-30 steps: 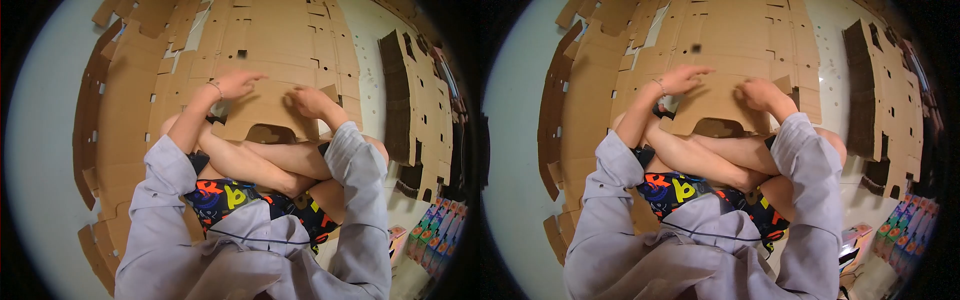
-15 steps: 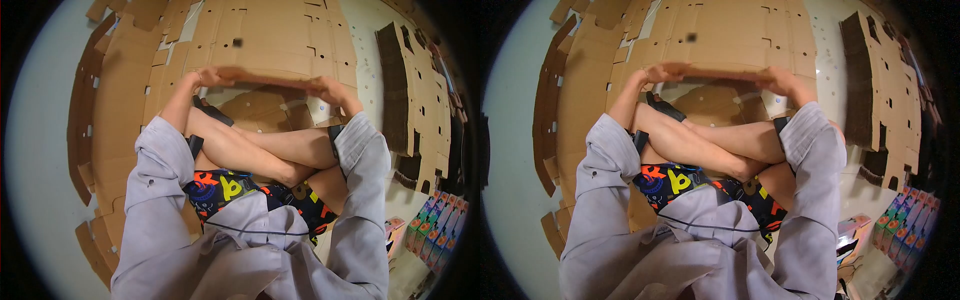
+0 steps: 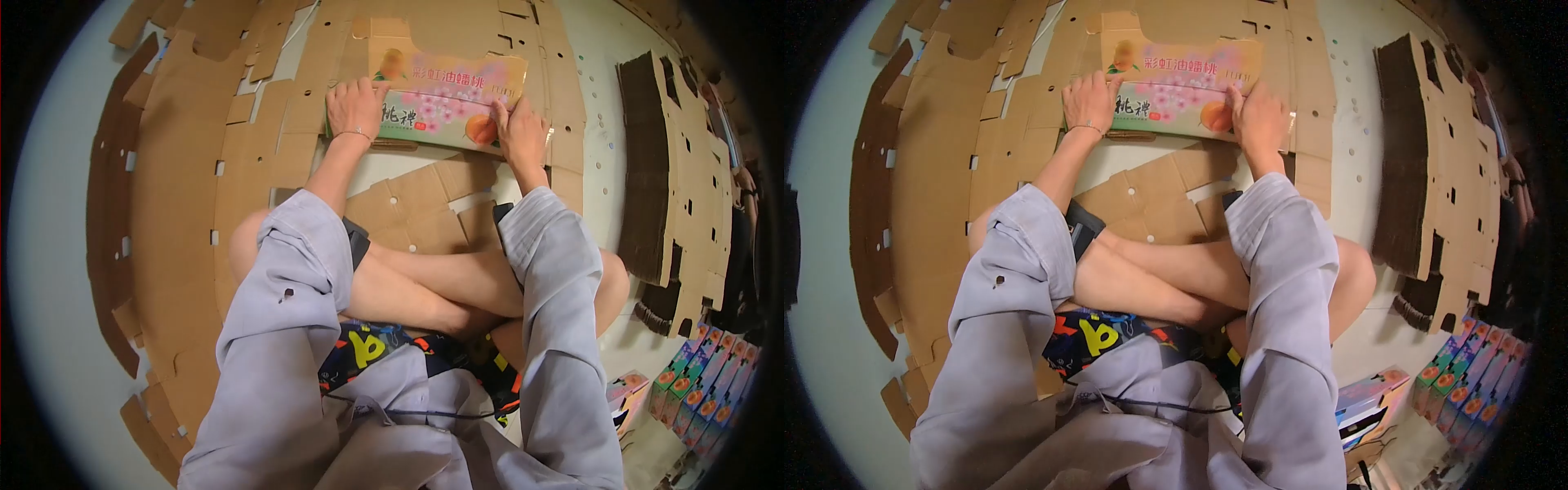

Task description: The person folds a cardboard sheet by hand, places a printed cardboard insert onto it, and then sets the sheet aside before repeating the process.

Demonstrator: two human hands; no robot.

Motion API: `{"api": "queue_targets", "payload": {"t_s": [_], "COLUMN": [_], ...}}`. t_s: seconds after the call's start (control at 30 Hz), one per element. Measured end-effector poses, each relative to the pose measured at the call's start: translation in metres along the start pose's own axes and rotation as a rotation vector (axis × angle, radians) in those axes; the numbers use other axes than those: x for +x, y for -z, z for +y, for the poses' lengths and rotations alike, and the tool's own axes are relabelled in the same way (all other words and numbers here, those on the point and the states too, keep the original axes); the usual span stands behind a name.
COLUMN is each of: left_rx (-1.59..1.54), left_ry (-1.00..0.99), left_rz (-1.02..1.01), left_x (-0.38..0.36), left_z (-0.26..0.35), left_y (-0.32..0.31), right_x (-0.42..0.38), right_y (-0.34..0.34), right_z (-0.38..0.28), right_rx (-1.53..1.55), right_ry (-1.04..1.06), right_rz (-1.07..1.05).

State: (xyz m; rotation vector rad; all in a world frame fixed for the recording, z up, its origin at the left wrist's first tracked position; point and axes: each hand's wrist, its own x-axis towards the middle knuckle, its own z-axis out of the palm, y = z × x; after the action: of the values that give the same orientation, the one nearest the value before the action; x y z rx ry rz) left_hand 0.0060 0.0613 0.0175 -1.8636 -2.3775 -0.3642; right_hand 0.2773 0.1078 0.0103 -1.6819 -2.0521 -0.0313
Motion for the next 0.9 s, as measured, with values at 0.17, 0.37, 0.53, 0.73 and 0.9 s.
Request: {"api": "queue_targets", "payload": {"t_s": [0.17,0.37,0.53,0.73,0.9], "left_rx": [-0.03,0.008,0.008,-0.063,-0.108], "left_ry": [0.111,0.097,0.104,0.105,0.106], "left_rz": [0.055,0.075,0.072,0.037,0.066], "left_x": [-0.01,-0.01,-0.012,-0.016,-0.012], "left_z": [0.004,0.004,0.003,0.008,0.006], "left_y": [-0.059,-0.06,-0.062,-0.046,-0.057], "right_x": [-0.01,-0.01,-0.011,-0.011,-0.011], "right_y": [-0.035,-0.033,-0.029,-0.026,-0.037], "right_z": [-0.004,-0.007,-0.005,-0.004,-0.011], "right_rx": [-0.159,-0.1,-0.083,-0.131,-0.245], "right_ry": [0.023,0.054,0.035,0.043,-0.004], "right_rz": [0.044,0.056,-0.006,-0.048,-0.033]}}
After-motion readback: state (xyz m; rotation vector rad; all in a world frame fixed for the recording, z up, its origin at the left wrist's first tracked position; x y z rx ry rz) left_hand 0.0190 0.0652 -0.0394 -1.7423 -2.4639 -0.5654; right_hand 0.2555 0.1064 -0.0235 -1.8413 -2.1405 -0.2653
